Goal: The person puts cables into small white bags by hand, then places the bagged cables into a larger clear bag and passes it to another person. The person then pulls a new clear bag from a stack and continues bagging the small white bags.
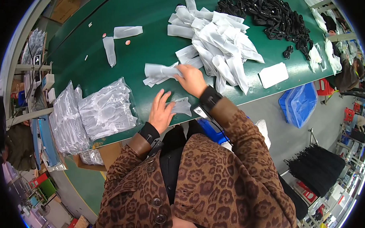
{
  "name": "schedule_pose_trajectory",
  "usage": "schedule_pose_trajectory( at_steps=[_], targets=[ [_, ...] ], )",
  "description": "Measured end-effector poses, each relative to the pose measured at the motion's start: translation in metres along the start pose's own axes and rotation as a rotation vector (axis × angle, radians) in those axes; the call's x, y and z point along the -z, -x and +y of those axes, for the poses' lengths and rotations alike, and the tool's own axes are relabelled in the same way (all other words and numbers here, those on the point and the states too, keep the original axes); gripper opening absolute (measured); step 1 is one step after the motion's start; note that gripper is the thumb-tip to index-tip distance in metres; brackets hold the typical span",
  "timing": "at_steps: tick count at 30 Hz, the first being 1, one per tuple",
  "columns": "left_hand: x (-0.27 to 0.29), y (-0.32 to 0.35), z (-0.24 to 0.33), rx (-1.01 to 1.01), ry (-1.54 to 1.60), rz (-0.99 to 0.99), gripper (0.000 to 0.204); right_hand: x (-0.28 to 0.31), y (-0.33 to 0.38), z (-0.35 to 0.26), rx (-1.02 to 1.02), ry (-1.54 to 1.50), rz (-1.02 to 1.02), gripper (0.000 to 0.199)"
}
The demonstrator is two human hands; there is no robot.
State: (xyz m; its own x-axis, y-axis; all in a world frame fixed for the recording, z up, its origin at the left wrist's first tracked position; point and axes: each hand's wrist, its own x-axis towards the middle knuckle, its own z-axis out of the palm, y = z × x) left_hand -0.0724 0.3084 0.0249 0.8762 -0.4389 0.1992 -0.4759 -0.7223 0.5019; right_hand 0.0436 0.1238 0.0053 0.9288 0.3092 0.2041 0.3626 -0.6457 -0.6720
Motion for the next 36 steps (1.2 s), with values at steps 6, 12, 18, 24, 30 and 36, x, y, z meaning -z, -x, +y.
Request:
schedule_pose_trajectory(
  at_steps=[6, 12, 18, 24, 30, 36],
  targets=[
    [-0.002, 0.001, -0.004, -0.070, -0.092, -0.072, 0.042, 0.017, 0.046, 0.004, 0.302, -0.067, -0.230, 0.028],
    [-0.013, 0.004, -0.013, -0.037, 0.043, -0.106, 0.048, -0.001, -0.026, -0.009, 0.371, 0.205, 0.060, 0.028],
    [0.011, -0.002, 0.002, 0.046, -0.031, -0.076, 0.065, -0.023, -0.030, -0.014, 0.371, 0.392, -0.265, 0.021],
    [-0.003, 0.001, -0.007, 0.085, -0.185, -0.218, 0.069, -0.015, 0.013, -0.009, 0.394, 0.045, -0.414, 0.019],
    [-0.004, -0.001, -0.009, 0.053, -0.215, -0.239, 0.077, 0.037, -0.003, 0.039, 0.392, 0.445, -0.010, 0.037],
    [-0.003, -0.006, -0.009, 0.040, -0.211, -0.264, 0.080, 0.021, -0.014, 0.036, 0.378, 0.454, -0.162, 0.037]
  ],
)
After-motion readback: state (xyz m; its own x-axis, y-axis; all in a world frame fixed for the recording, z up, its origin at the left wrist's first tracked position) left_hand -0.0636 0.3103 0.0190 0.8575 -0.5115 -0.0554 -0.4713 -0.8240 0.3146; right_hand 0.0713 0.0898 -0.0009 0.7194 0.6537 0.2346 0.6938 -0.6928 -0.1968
